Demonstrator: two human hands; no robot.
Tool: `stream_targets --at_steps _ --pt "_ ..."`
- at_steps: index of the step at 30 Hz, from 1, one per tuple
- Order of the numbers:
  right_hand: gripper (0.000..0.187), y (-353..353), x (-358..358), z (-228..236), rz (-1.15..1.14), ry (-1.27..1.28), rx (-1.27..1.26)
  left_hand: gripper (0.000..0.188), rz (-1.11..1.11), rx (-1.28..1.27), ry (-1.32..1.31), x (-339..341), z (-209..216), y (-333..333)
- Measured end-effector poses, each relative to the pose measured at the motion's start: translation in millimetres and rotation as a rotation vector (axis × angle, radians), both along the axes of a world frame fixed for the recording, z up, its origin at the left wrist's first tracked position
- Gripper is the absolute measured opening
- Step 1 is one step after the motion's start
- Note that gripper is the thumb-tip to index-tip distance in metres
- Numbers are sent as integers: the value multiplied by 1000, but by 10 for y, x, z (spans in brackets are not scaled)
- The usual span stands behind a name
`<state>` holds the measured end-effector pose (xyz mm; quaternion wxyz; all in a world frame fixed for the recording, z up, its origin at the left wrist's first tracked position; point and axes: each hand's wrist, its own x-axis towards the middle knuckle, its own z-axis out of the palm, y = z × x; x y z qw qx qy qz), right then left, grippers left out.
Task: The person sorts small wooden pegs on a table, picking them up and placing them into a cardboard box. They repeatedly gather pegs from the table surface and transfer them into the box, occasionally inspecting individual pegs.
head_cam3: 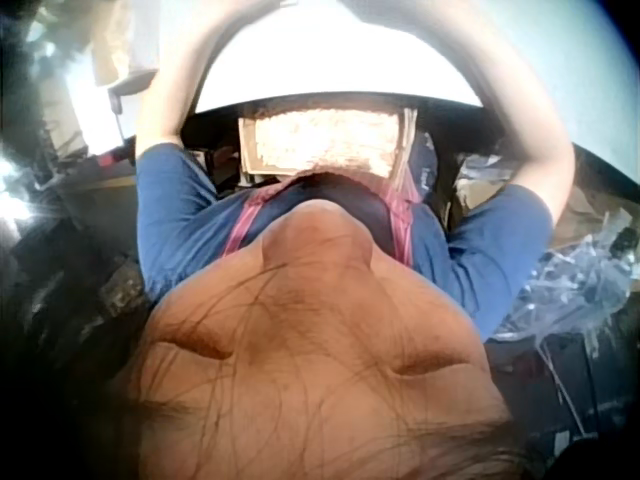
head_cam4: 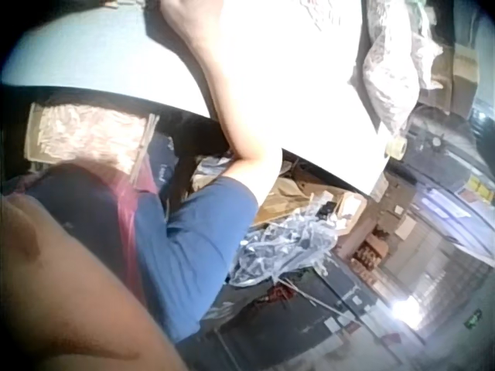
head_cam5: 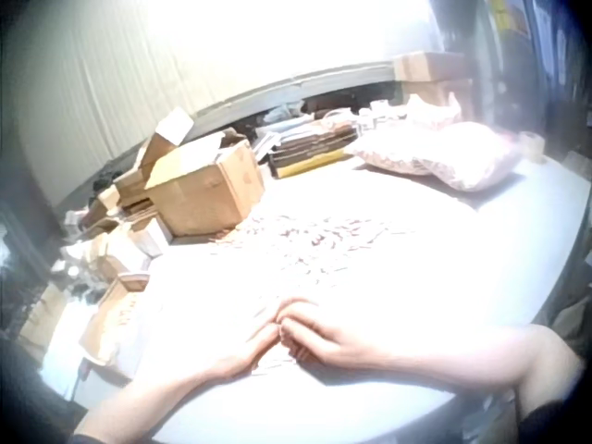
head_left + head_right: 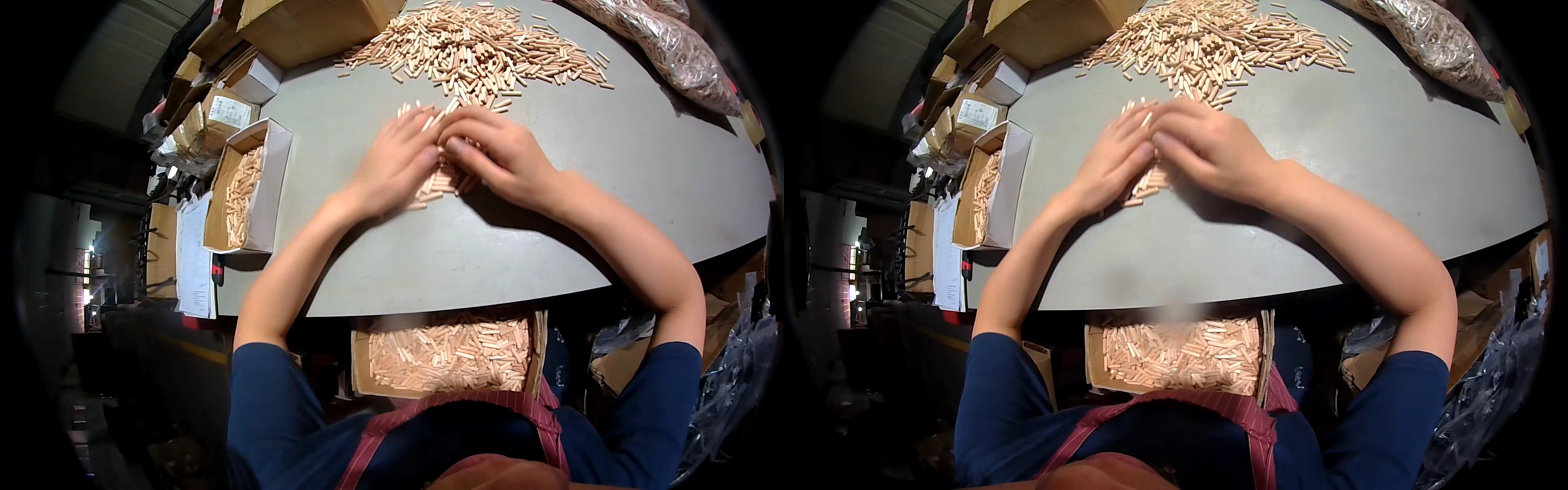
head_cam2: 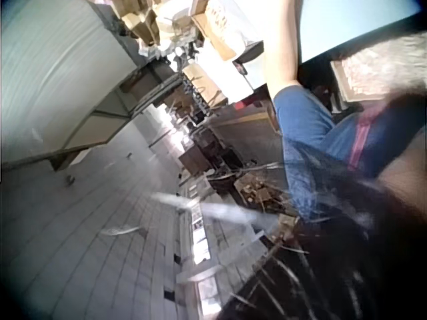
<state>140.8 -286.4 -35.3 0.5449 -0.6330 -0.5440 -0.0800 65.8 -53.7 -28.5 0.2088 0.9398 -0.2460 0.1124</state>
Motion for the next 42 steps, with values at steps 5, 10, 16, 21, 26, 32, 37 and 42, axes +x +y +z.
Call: stream_targets --at_steps 5,10,16,21,26,32,37,42 --pt "35 16 -315 125 124 -447 -150 57 48 103 58 -622 130 -60" --pt "89 -76 -603 81 147 -519 -488 66 202 102 112 -823 134 -120" --pt "104 -92 -595 91 3 -546 -728 67 281 195 53 -761 83 36" --pt "103 -90 -492 130 -153 -452 -857 67 394 155 66 -697 43 277" --pt "103 -66 -504 193 -48 -542 -841 73 464 47 34 -610 -62 400" --pt "91 -54 -709 206 188 -588 -758 67 452 91 -9 -583 -71 464" --pt "96 -28 -660 183 29 -567 -787 67 281 87 -38 -586 -3 470" --pt "97 -44 -412 166 -67 -543 -790 66 8 79 -25 -614 95 342"
